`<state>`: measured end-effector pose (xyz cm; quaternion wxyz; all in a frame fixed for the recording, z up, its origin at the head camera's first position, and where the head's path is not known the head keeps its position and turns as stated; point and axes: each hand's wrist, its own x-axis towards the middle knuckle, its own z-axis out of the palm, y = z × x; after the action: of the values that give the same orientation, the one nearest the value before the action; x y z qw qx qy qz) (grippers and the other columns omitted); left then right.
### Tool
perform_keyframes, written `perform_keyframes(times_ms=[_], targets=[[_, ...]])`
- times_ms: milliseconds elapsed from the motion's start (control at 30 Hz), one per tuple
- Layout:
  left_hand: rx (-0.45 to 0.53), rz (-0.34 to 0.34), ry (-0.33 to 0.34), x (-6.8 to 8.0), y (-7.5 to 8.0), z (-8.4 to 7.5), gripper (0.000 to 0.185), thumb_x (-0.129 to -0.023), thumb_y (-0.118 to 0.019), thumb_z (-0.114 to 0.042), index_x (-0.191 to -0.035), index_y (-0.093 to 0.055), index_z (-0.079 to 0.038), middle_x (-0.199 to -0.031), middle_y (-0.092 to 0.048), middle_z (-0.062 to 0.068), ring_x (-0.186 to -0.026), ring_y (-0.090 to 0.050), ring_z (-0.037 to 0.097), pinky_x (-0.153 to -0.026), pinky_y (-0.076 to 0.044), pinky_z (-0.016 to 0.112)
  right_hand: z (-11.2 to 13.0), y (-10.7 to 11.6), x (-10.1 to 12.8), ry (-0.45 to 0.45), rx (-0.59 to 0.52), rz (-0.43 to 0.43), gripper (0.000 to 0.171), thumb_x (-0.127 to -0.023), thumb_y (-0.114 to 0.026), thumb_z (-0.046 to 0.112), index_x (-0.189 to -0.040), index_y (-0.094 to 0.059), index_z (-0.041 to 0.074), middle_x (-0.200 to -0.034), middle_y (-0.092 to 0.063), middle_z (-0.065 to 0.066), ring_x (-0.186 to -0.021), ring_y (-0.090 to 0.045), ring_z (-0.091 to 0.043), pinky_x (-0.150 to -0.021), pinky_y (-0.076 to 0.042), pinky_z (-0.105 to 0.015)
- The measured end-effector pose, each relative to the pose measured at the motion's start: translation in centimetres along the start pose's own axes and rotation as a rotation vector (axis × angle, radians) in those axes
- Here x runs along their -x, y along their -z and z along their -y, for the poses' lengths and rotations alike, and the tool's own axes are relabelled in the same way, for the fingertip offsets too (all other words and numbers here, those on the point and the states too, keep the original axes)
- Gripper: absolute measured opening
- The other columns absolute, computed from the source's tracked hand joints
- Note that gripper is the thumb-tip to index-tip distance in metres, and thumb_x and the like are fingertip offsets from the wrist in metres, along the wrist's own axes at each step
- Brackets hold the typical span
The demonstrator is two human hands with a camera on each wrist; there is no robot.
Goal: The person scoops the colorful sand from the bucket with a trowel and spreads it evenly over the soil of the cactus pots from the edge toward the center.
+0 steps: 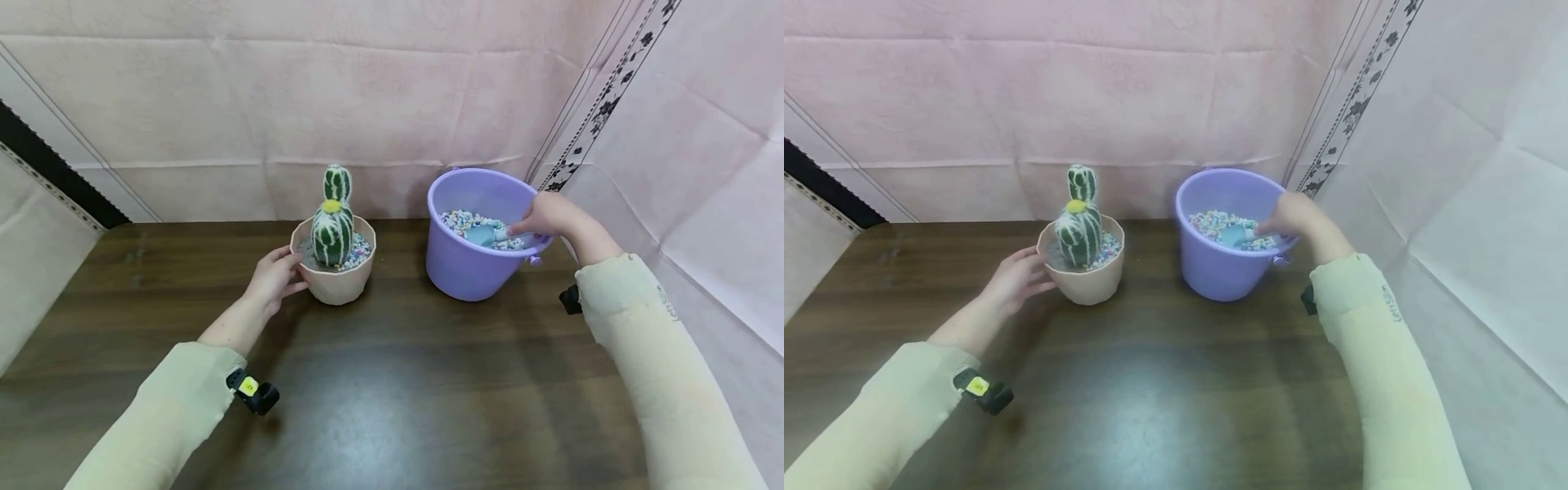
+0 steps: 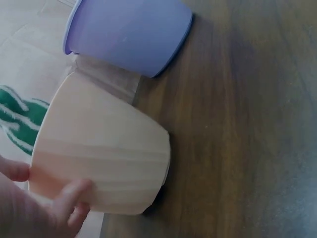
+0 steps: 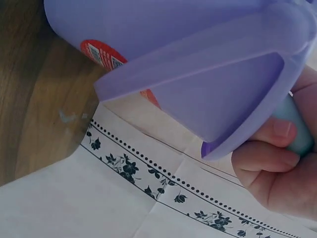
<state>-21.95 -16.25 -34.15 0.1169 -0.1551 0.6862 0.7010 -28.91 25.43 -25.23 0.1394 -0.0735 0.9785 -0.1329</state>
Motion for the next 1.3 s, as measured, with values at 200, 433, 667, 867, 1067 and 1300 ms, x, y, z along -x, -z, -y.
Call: perform_keyframes(times_ms=[200,433,667,867,1067,1300], targets=[[0.071,-0.285,-0.191,1.4,-0.6,-0.2,0.036,-0.094,-0.050,-0.022,-0.128,-0.043,-0.009,-0.112,-0.048,0.001,-0.099,-0.049,0.010,-0.070,-0.053,0.018,0.1,0.3,0.0,0.002,0.007,0.013,0.038,-0.080,-0.070,0.028,-0.085,-0.067,-0.010,-0.063,-0.063,-0.010,-0.053,-0.056,-0.013,-0.051,-0.051,-0.025],[0.166,-0.277,-0.349,3.4,-3.2,-1.1,0.002,-0.092,-0.053,-0.014,-0.093,-0.052,-0.012,-0.074,-0.054,-0.009,-0.067,-0.054,0.005,-0.052,-0.051,0.015,-0.4,0.4,-0.2,0.002,0.030,0.032,0.039,-0.081,-0.069,0.031,-0.083,-0.068,-0.007,-0.062,-0.063,-0.008,-0.053,-0.056,-0.013,-0.053,-0.051,-0.025],[0.115,0.007,-0.287,4.5,-8.7,-3.2,0.012,-0.093,-0.053,-0.016,-0.099,-0.056,-0.007,-0.079,-0.058,-0.005,-0.066,-0.058,0.006,-0.057,-0.056,0.018,-0.4,0.3,-0.2,0.011,0.046,0.028,0.039,-0.082,-0.069,0.032,-0.081,-0.066,-0.007,-0.063,-0.062,-0.009,-0.053,-0.055,-0.013,-0.052,-0.051,-0.025],[0.105,0.129,-0.197,3.3,-13.1,-4.7,0.025,-0.094,-0.053,-0.018,-0.113,-0.055,-0.002,-0.091,-0.059,0.004,-0.067,-0.060,0.009,-0.061,-0.058,0.021,-0.2,0.4,0.1,0.017,0.068,0.018,0.037,-0.082,-0.068,0.033,-0.075,-0.066,-0.003,-0.060,-0.060,-0.006,-0.053,-0.055,-0.013,-0.053,-0.049,-0.025],[0.045,0.185,-0.067,0.7,-17.1,-5.5,0.044,-0.095,-0.054,-0.024,-0.131,-0.045,-0.001,-0.121,-0.058,0.015,-0.083,-0.062,0.018,-0.073,-0.059,0.027,-0.4,0.5,0.2,-0.011,0.051,0.011,0.038,-0.081,-0.069,0.033,-0.078,-0.064,-0.004,-0.063,-0.061,-0.007,-0.054,-0.055,-0.014,-0.054,-0.050,-0.025],[0.145,0.137,-0.007,-2.5,-19.7,-5.5,0.044,-0.094,-0.055,-0.020,-0.131,-0.047,0.002,-0.101,-0.057,0.013,-0.062,-0.055,0.010,-0.057,-0.057,0.019,-0.1,0.4,0.1,-0.013,0.080,0.002,0.037,-0.082,-0.068,0.035,-0.071,-0.063,0.000,-0.061,-0.060,-0.005,-0.053,-0.054,-0.013,-0.053,-0.047,-0.023]])
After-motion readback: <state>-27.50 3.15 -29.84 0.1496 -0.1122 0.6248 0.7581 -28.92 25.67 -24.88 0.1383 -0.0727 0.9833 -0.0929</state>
